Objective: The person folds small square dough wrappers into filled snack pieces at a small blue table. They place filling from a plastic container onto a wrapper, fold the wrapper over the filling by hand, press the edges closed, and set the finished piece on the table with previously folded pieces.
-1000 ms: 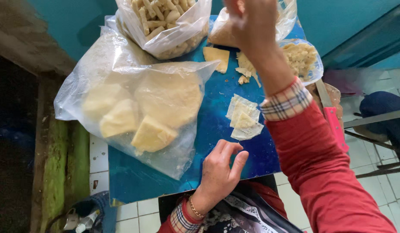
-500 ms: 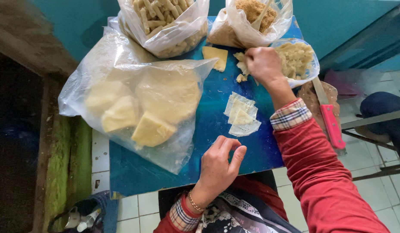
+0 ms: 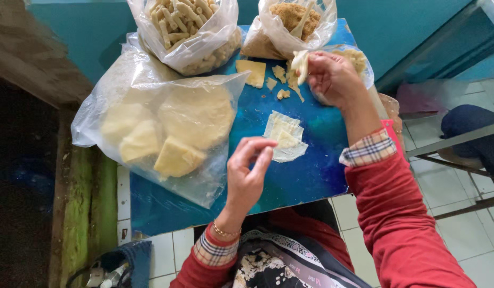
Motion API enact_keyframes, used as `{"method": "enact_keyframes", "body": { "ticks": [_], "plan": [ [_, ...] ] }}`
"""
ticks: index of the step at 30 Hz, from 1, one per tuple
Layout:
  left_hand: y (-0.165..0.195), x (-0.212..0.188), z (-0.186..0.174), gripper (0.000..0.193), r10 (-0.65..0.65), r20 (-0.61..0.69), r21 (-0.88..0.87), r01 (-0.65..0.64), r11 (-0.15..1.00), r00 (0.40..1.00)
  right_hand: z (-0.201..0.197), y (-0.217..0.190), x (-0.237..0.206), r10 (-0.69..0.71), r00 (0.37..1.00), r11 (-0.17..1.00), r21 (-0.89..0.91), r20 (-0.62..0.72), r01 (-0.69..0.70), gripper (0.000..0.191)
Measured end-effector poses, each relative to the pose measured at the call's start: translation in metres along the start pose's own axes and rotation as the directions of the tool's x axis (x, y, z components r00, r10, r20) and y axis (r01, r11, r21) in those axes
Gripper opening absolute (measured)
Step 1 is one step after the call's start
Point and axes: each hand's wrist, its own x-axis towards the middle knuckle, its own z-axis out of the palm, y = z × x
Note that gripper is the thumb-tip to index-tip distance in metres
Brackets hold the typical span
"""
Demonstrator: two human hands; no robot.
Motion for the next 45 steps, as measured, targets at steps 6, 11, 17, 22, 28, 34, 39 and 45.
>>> {"method": "enact_keyframes", "body": {
  "ticks": [6,11,17,22,28,34,39,45],
  "plan": [
    [-0.005,0.031,0.018,0.026,-0.039,-0.056,-0.162,0.029,0.986,0.998,0.047,0.013,-0.075,0.054,0.974,0.997,-0.073,0.220,-0.039,0.023],
    [-0.027,0.027,0.023,0.021,-0.116,0.059,-0.369,0.129,0.920,0.992,0.057,0.029,-0.116,0.122,0.933,0.985,-0.156,0.339,-0.072,0.023],
    [-0.039,0.020,0.018,0.012,-0.176,0.003,-0.397,0.163,0.903,0.984,0.039,0.035,-0.115,0.099,0.936,0.934,-0.357,0.338,0.030,0.023],
    [-0.043,0.018,0.018,0.008,-0.220,0.053,-0.624,0.205,0.754,0.974,0.044,0.037,-0.116,0.111,0.935,0.921,-0.387,0.336,0.029,0.021],
    [-0.049,0.008,0.014,0.008,-0.237,0.194,-0.879,0.276,0.388,0.952,0.060,0.017,-0.108,0.095,0.894,0.952,-0.304,0.438,0.048,0.014],
    [-0.029,-0.005,-0.029,0.010,-0.127,0.165,-0.853,0.206,0.479,0.978,0.047,-0.015,-0.070,-0.317,0.887,0.434,-0.780,0.337,0.451,0.021],
    [-0.027,-0.020,-0.030,0.007,-0.091,-0.030,-0.226,0.082,0.971,0.995,0.019,-0.033,0.007,-0.454,0.765,-0.020,-0.864,0.456,0.503,0.025],
    [-0.044,-0.017,-0.002,0.008,-0.195,-0.090,-0.280,0.163,0.946,0.977,0.030,0.008,0.052,-0.378,0.892,-0.264,-0.952,0.248,0.153,0.030]
  ]
}}
